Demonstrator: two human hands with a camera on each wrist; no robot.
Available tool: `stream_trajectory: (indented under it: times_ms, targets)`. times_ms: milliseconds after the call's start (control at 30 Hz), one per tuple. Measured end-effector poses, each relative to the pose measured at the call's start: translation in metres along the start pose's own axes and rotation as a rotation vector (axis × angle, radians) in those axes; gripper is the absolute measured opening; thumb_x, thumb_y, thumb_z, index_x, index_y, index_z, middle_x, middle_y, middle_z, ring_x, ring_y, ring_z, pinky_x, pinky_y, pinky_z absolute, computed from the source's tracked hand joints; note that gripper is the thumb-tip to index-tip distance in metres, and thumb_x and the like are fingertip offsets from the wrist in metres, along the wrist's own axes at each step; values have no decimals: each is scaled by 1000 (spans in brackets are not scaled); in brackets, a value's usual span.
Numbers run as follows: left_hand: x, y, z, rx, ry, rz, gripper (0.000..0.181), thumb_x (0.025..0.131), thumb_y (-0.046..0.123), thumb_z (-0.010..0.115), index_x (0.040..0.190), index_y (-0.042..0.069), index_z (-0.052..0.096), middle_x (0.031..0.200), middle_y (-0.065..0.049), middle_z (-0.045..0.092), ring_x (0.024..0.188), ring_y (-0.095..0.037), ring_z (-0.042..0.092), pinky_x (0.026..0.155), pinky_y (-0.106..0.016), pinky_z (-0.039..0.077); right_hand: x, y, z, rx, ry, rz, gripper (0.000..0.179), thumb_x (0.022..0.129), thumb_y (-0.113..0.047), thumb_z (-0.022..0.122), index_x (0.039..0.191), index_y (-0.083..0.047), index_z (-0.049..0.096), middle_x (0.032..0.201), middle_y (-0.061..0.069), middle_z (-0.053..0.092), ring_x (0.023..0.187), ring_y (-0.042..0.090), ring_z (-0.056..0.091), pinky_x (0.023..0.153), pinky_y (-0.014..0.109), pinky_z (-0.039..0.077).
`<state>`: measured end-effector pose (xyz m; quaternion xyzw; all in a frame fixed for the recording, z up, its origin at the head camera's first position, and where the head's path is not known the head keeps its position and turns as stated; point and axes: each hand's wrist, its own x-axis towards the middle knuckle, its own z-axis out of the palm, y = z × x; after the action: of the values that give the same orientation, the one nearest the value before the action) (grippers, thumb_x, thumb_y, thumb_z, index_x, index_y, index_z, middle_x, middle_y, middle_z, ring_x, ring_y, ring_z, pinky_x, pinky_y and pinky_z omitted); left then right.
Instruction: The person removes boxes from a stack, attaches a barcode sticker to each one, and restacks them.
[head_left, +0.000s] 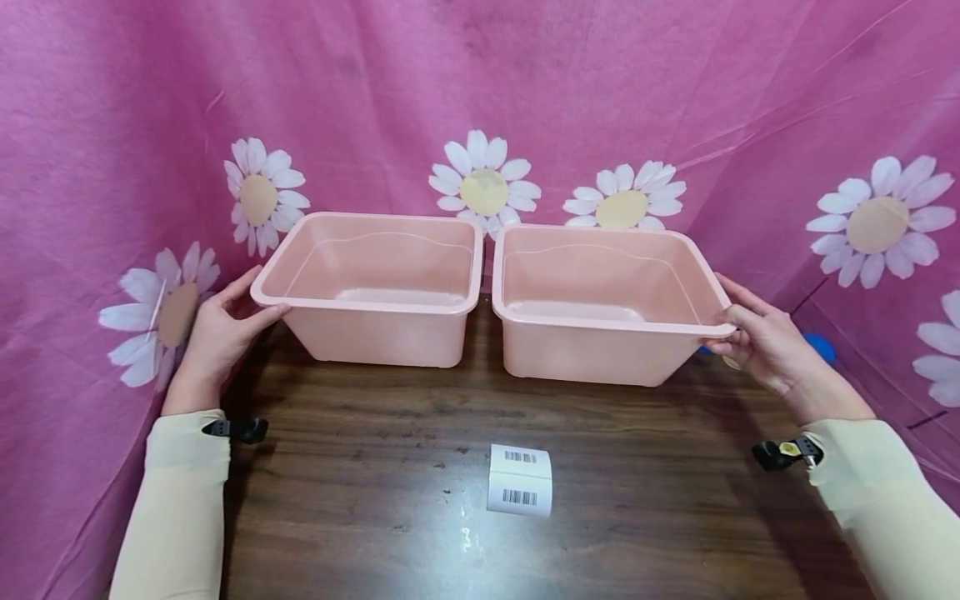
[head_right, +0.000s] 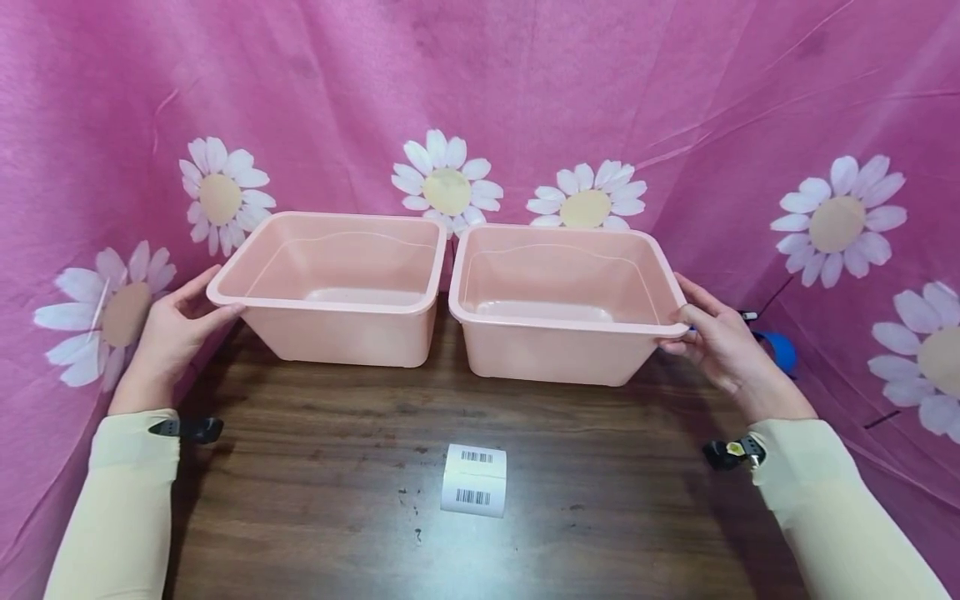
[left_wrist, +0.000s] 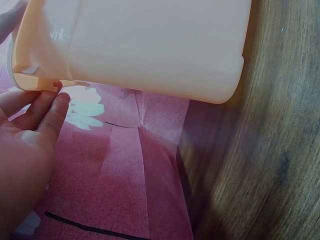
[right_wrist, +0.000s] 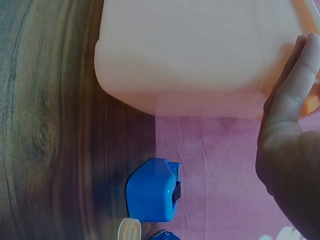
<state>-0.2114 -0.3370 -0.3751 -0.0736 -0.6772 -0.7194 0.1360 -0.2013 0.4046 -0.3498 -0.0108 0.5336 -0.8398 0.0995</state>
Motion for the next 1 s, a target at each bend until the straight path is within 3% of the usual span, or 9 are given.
stream_trajectory:
  times_ms: [267, 433, 733, 1000]
  targets:
    - [0, 2, 2, 9, 1, -9, 82, 95, -13, 80, 167, -8, 41, 144, 9, 72, 116, 4, 73, 95, -9, 60, 5, 4, -3, 40, -49, 7, 56, 114, 6, 40, 145, -29, 71, 103, 12, 76, 75, 23, 83, 68, 35, 71]
    - [0, 1, 2, 32, 9, -12, 83, 95, -12, 80, 167, -8, 41, 147, 8, 71, 117, 6, 72, 96, -8, 59, 6, 5, -6, 94, -66, -8, 50, 116, 4, 40, 144, -22, 72, 111, 12, 79, 78, 27, 85, 69, 37, 71]
    - [0, 2, 2, 46, 3, 10, 81, 95, -12, 80, 166, -10, 42, 144, 10, 71, 116, 6, 72, 95, -8, 59, 2, 5, -7, 113, -51, 7, 47, 116, 2, 43, 141, -19, 77, 120, 10, 82, 85, 27, 86, 73, 37, 72]
    - [-3, 5, 1, 84, 0, 11, 81, 95, -12, 80, 167, -7, 42, 153, 4, 68, 117, 6, 71, 95, -8, 58, 2, 2, -11, 180, -124, 27, 50, 117, 2, 35, 142, -15, 76, 126, 13, 80, 91, 31, 87, 81, 41, 72]
